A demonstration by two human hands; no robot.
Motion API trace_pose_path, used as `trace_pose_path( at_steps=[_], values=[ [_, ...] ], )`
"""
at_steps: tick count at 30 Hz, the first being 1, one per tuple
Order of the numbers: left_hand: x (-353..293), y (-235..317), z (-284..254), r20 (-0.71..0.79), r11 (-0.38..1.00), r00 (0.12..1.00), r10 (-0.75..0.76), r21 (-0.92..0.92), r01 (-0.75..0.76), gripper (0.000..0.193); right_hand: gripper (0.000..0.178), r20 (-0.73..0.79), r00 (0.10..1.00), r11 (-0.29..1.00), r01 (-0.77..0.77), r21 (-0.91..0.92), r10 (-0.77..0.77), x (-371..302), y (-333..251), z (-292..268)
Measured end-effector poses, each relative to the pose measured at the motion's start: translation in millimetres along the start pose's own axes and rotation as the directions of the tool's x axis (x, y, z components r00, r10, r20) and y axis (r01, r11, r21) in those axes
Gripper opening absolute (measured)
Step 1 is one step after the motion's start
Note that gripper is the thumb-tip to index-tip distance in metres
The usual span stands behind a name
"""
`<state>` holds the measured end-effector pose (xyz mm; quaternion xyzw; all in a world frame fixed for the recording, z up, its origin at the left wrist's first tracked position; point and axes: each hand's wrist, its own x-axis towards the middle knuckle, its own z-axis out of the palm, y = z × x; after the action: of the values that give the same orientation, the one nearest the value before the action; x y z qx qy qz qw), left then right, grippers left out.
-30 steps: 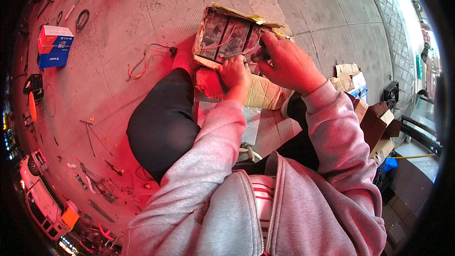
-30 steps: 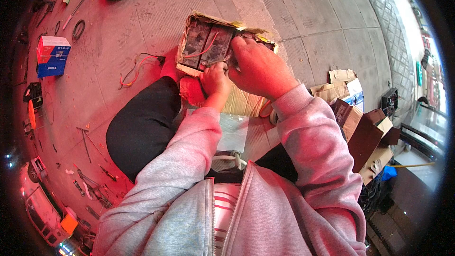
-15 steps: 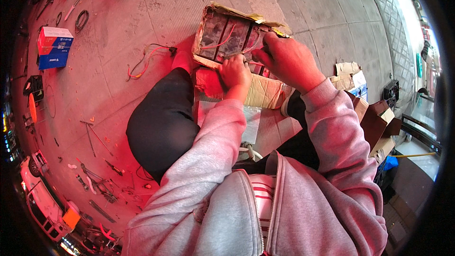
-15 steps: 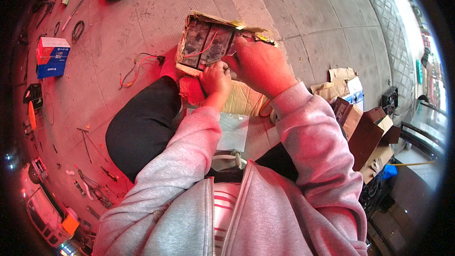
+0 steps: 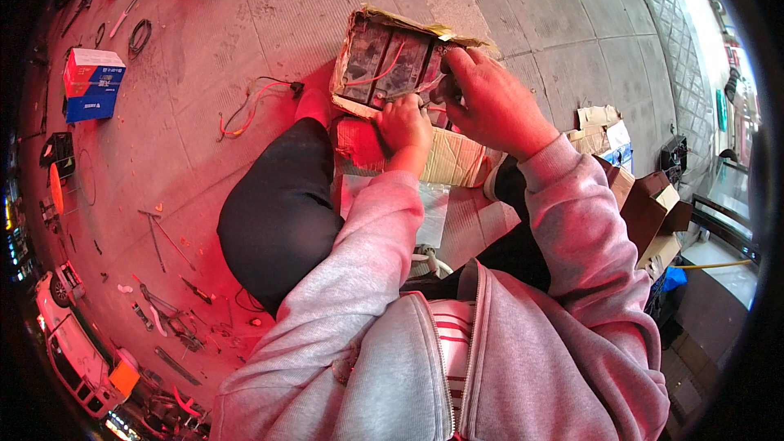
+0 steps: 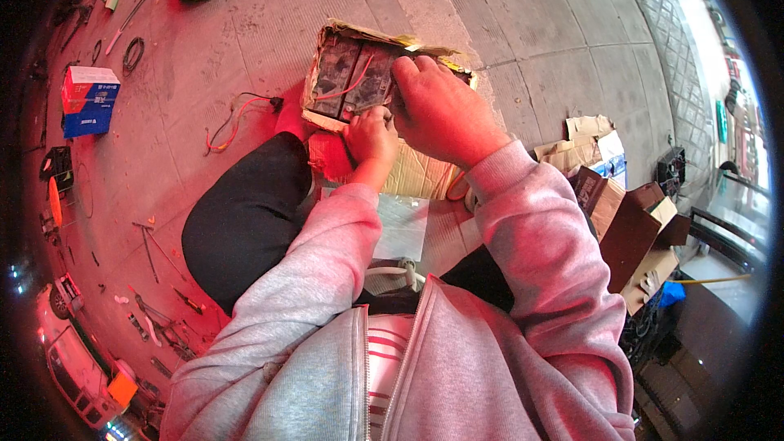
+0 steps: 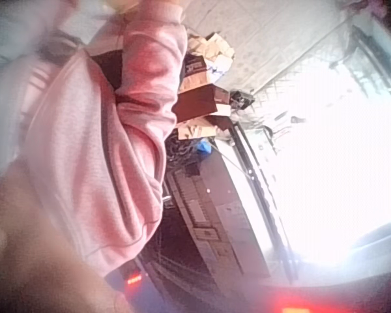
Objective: The person sits on the floor and uses scissors to cut wires connected to a battery pack. They then use their hands to strip insulation and connect wires to the battery terminals.
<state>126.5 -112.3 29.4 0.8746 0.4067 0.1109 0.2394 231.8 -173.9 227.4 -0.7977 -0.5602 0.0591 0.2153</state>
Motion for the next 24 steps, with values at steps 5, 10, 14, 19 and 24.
trace_pose_path(
  at_steps=[5,10,14,19,24],
  values=[
    [-2.7,1.0,-0.4,-0.032,1.000,0.999,0.002,0.018,-0.001,0.013,0.029,0.137,0.971,0.979,-0.188,-0.074,0.197,-1.2,0.0,-0.7],
    [-3.3,-0.3,1.7,-0.018,1.000,1.000,0.013,0.014,-0.013,0.013,0.028,0.149,0.979,0.990,-0.136,-0.043,0.141,0.0,-1.1,-4.1],
    [-4.0,-1.6,2.8,-0.037,0.999,0.999,0.040,-0.025,-0.041,0.012,0.027,0.163,0.973,0.985,-0.156,-0.067,0.165,-0.4,-1.7,-3.9],
    [-4.3,-2.4,4.1,-0.012,0.999,1.000,0.022,-0.044,-0.022,0.012,0.028,0.154,0.977,0.988,-0.142,-0.057,0.149,0.1,-0.5,-4.6],
    [-2.9,-3.2,4.4,-0.015,0.998,0.999,0.032,-0.045,-0.032,0.013,0.029,0.145,0.978,0.988,-0.145,-0.048,0.150,2.2,-5.4,-6.4]
  ],
)
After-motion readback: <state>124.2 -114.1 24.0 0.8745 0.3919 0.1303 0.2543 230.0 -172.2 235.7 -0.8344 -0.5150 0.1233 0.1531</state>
